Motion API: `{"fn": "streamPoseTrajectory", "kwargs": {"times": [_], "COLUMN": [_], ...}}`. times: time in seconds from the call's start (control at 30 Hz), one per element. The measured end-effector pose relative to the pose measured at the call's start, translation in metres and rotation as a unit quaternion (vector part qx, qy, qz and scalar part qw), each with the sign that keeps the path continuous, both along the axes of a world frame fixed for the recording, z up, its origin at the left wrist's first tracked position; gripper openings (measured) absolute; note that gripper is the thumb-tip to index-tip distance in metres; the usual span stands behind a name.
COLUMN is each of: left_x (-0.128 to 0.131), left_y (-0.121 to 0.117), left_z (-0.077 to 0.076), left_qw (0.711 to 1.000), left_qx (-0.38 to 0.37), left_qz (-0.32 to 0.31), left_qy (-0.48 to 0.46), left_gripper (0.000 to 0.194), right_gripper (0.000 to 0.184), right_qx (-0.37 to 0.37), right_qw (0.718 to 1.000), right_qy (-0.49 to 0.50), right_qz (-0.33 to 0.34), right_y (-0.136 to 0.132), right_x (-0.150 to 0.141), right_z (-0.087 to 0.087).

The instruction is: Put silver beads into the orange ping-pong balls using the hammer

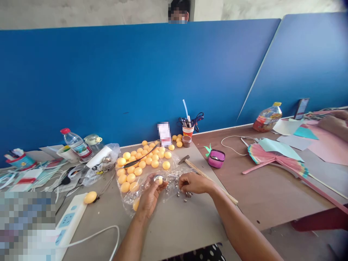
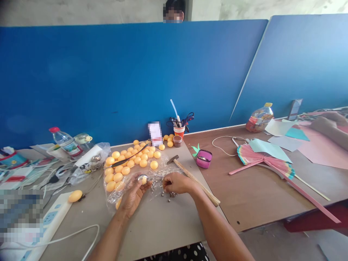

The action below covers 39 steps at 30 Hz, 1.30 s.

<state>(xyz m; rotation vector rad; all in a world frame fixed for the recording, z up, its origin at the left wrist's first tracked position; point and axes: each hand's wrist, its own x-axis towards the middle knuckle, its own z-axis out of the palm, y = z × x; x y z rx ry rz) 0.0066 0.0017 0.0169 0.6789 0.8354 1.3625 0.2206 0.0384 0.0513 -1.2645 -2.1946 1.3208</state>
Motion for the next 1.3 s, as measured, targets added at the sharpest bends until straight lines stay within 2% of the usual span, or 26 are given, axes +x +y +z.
{"fn": "streamPoseTrajectory", "kwargs": {"times": [0.2,0.37,0.53,0.7,0.87,0.97,1.17,1.3], "left_x": [-0.002,-0.002,-0.002,-0.004,-0.007,-0.009,-0.01,-0.009], "left_y": [0.001,0.0,0.001,0.003,0.006,0.006,0.003,0.001], "left_z": [0.0,0.002,0.003,0.004,0.004,0.003,0.005,0.008], "left_qw": [0.999,0.999,1.0,0.999,0.995,0.993,0.99,0.989], "left_qx": [-0.017,-0.016,-0.009,-0.027,-0.069,-0.07,-0.077,-0.083], "left_qz": [-0.013,-0.021,-0.02,-0.017,-0.011,-0.021,-0.059,-0.075], "left_qy": [-0.024,-0.024,-0.017,-0.031,-0.067,-0.088,-0.1,-0.093], "left_gripper": [0.037,0.033,0.029,0.022,0.015,0.017,0.02,0.019], "right_gripper": [0.017,0.018,0.018,0.014,0.025,0.028,0.022,0.018], "right_qx": [0.072,0.15,0.181,0.136,0.149,0.174,0.198,0.2], "right_qw": [0.984,0.962,0.956,0.968,0.965,0.957,0.947,0.952], "right_qy": [-0.158,-0.228,-0.231,-0.208,-0.215,-0.23,-0.253,-0.231], "right_qz": [-0.032,-0.026,-0.022,-0.033,-0.022,-0.023,-0.015,-0.029], "right_y": [-0.003,-0.009,-0.01,-0.005,-0.003,-0.004,-0.005,-0.006], "right_x": [-0.004,-0.013,-0.017,-0.015,-0.013,-0.014,-0.019,-0.02], "right_z": [-0.007,-0.006,-0.008,-0.005,-0.004,-0.008,-0.016,-0.014]}}
